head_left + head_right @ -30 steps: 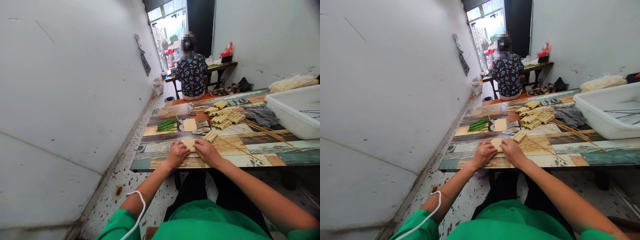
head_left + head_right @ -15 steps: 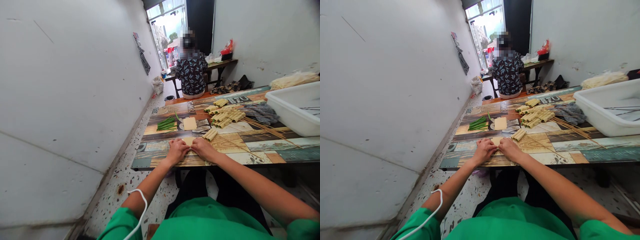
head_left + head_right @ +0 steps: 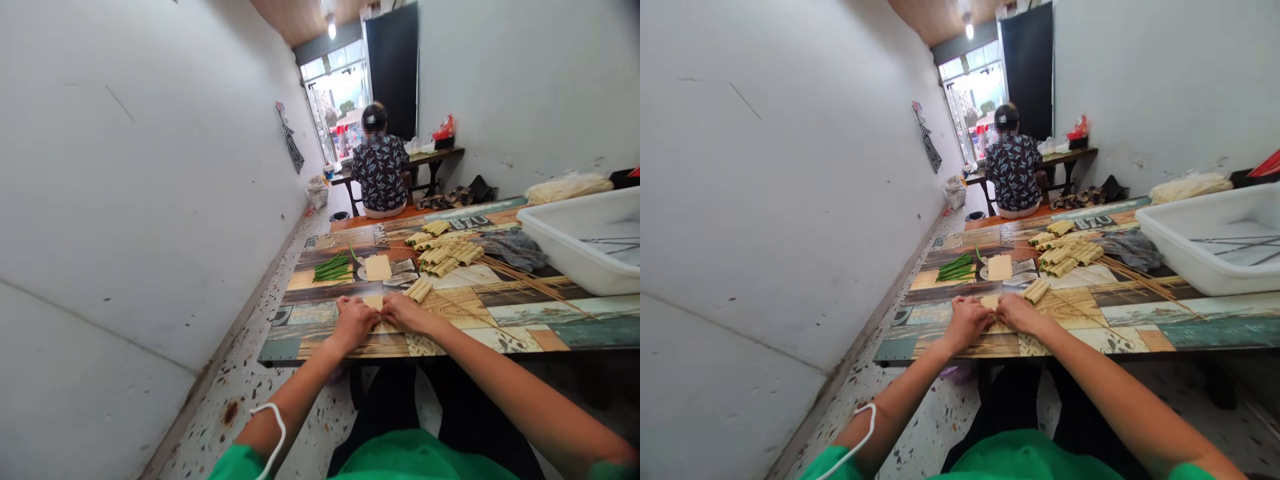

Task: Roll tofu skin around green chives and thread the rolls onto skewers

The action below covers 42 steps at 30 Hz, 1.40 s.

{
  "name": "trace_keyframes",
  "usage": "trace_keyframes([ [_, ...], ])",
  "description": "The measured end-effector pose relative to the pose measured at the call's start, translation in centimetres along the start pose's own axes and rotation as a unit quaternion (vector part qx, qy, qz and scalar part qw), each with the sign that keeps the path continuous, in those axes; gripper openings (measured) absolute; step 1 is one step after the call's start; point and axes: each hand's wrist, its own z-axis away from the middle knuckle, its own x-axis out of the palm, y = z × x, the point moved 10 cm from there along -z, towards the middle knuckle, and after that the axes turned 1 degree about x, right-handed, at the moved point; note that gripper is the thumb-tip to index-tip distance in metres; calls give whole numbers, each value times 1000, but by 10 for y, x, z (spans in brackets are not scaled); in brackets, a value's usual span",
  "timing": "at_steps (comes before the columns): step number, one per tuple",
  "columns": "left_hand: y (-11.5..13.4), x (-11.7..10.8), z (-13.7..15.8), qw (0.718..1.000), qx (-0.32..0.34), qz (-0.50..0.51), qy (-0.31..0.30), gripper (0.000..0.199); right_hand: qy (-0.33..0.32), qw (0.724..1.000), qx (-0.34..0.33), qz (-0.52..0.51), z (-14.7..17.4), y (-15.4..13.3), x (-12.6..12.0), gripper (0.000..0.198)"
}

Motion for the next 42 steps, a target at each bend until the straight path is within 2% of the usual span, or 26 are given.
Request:
trace_keyframes([
  [4, 8, 0, 4, 999, 29, -33, 30, 20, 3, 1000, -7, -8, 0, 0, -2, 22],
  [8, 6, 2, 2, 999, 20, -31, 21, 18, 12, 999, 17, 35, 4, 0, 3, 26],
  [12, 3, 1, -4, 1000, 1, -18, -8, 20, 102, 984, 32, 139, 18, -10, -1, 19],
  [14, 2, 0, -8, 1000, -4, -13, -23, 20, 157, 970, 23, 186, 25, -17, -4, 12],
  [16, 0, -1, -11, 999, -12, -13, -37, 18, 185, 959, 8, 216, 28, -22, -5, 9],
  [18, -2, 0, -12, 998, -22, -17, -49, 18, 170, 959, -3, 228, 25, -21, -2, 10],
  [20, -3, 1, -11, 998, -26, -22, -44, 18, 126, 967, -3, 221, 18, -17, 2, 16],
  [25, 4, -3, 1, 998, 2, -36, 47, 17, 14, 987, 13, 160, 5, -9, 0, 26],
  [29, 8, 1, 4, 998, 23, -34, 51, 21, -36, 990, 15, 132, 0, -6, -2, 30],
  [32, 5, 2, -2, 999, 16, -25, 22, 23, -24, 992, 19, 126, 3, -5, -3, 28],
  [38, -10, 4, -25, 999, -10, -11, -51, 18, 76, 984, 4, 159, 12, -11, -5, 19],
  [42, -17, 10, -33, 994, -31, 5, -101, 18, 61, 984, 11, 167, 8, -10, -6, 25],
])
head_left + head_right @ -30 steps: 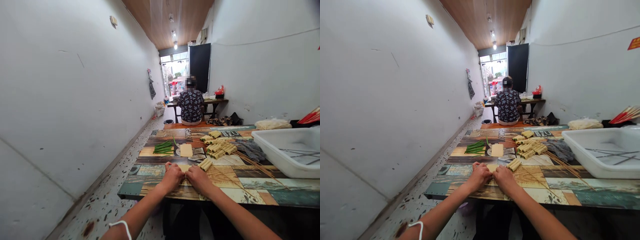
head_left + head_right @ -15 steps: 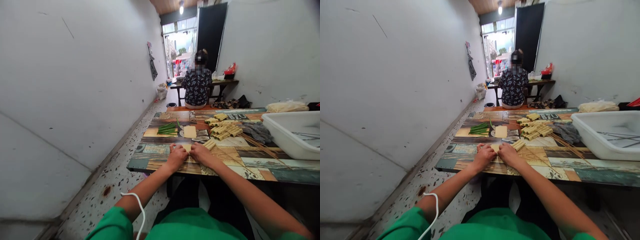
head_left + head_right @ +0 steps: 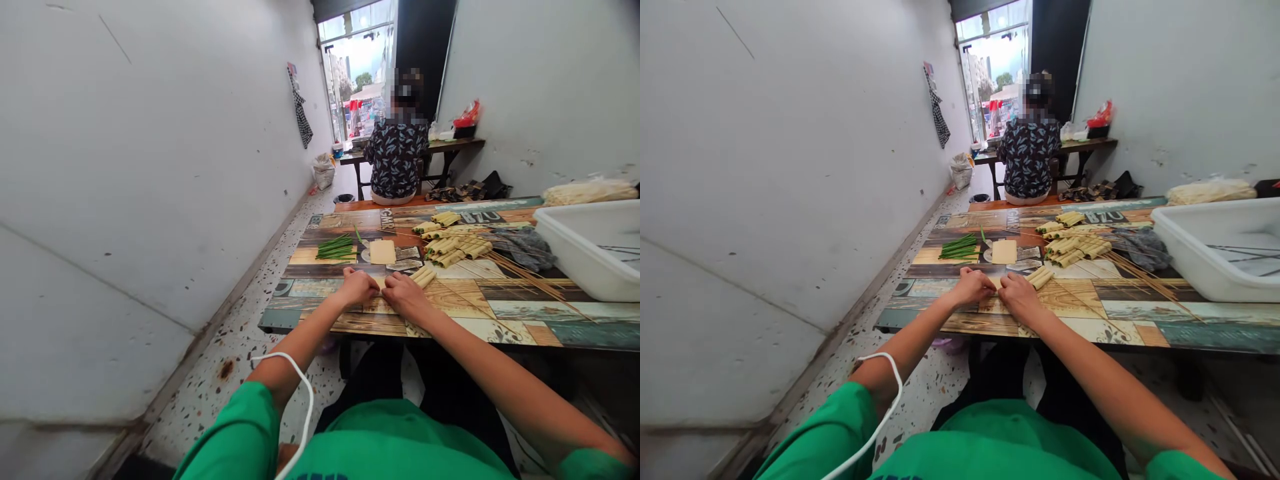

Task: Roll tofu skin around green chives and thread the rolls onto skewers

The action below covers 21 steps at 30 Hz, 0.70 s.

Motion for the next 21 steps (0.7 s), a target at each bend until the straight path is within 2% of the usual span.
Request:
trace_keyframes([
  [4, 13, -8, 11, 995, 14, -56, 81, 26, -58, 998, -11, -15, -10, 5, 1, 28],
  [7, 20, -5, 21, 990, 32, -68, 120, 25, -77, 997, -7, -26, -13, 9, 2, 28],
  [9, 19, -1, 22, 989, 36, -68, 128, 23, -55, 998, 7, -21, -12, 10, 1, 27],
  [12, 13, 0, 17, 989, 47, -67, 124, 25, 27, 999, 16, -4, -3, 5, -5, 23],
  [14, 11, 0, 13, 990, 54, -64, 111, 26, 61, 998, 9, 10, 4, -1, -5, 21],
  [17, 13, -3, 14, 990, 52, -75, 105, 27, 50, 998, 11, 35, 5, -4, 1, 22],
  [21, 22, -5, 24, 983, 57, -94, 148, 18, 9, 999, 21, 35, -6, 4, 5, 26],
])
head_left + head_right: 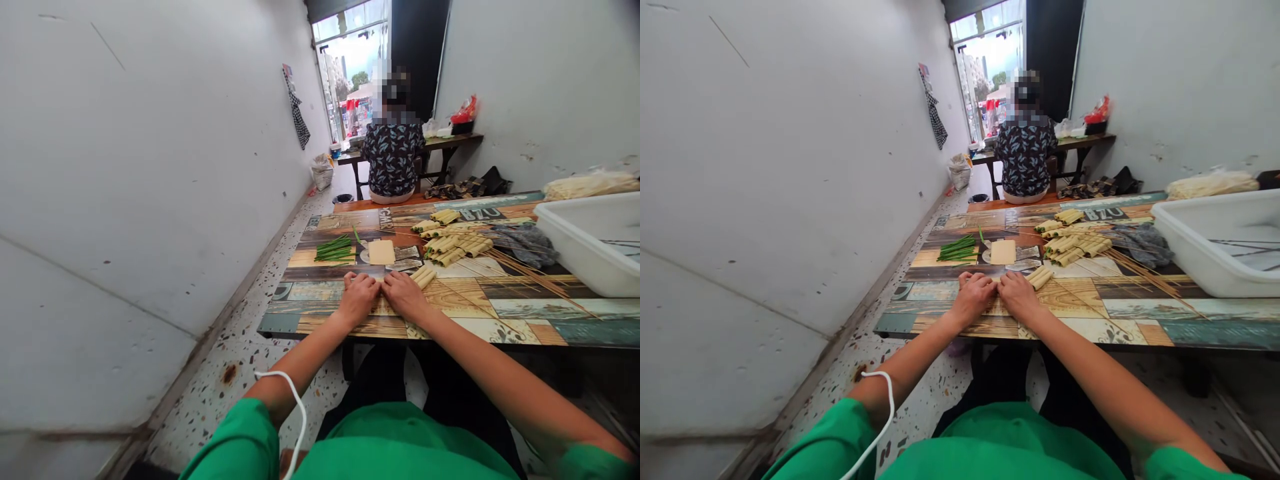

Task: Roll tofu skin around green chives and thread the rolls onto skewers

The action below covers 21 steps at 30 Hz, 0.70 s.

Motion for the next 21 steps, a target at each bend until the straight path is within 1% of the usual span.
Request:
trace_keyframes([
  [2, 2, 5, 3, 1000, 4, -2, 3, 17, -12, 1000, -2, -7, -6, 2, 2, 26],
  [5, -1, 15, 1, 1000, 7, -6, -12, 16, -13, 1000, 8, -11, -10, 3, 2, 26],
  [7, -4, 19, -3, 1000, 9, -6, -21, 15, 14, 999, 34, -14, -6, 6, -5, 30],
  [9, -8, 21, -8, 999, 11, -2, -30, 14, 58, 996, 69, -17, 7, 15, -18, 35],
  [10, -10, 22, -10, 999, 11, 2, -35, 14, 75, 993, 90, -16, 17, 23, -24, 36],
  [12, -14, 23, -14, 999, 11, 13, -41, 13, 90, 985, 145, -1, 42, 46, -31, 32],
  [15, -19, 25, -19, 999, 9, 37, -37, 14, 75, 970, 227, 41, 82, 89, -32, 26],
  [18, -26, 26, -24, 998, -7, 54, -22, 18, 38, 966, 252, 41, 108, 123, -18, 22],
  [21, -30, 29, -28, 998, -21, 53, -20, 23, 28, 971, 238, -8, 117, 135, -5, 26],
])
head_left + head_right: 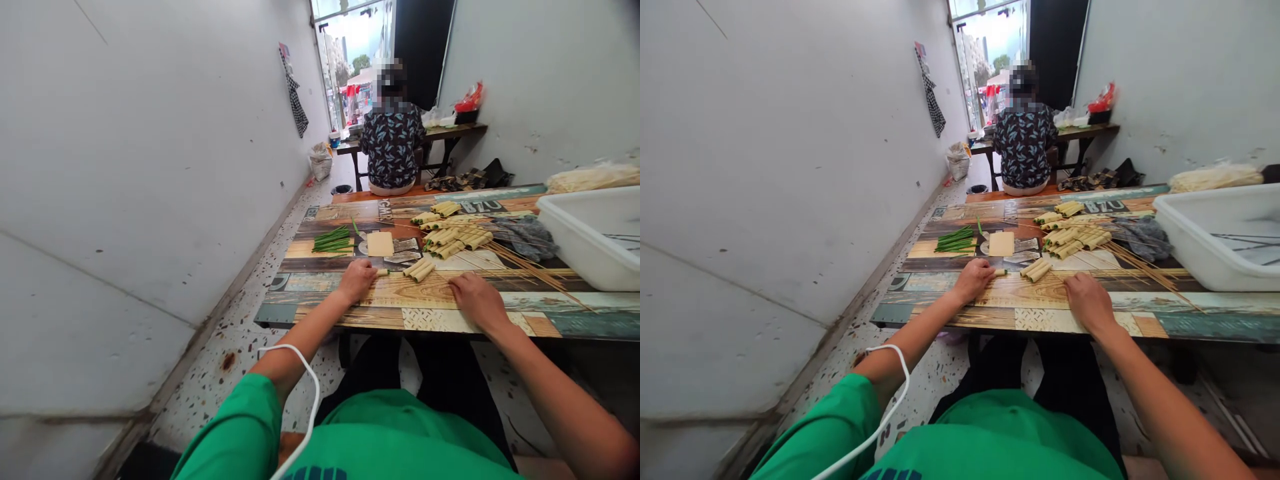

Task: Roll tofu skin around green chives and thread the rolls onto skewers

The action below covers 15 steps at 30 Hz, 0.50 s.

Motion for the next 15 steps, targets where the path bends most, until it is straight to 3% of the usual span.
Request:
trace_keyframes([
  [8, 8, 2, -1, 998, -12, -49, -25, 28, 76, 985, -59, -140, 37, -39, -19, 28],
  [15, 14, 1, 2, 998, 7, -65, -15, 30, 43, 986, -68, -148, 50, -79, -22, 29],
])
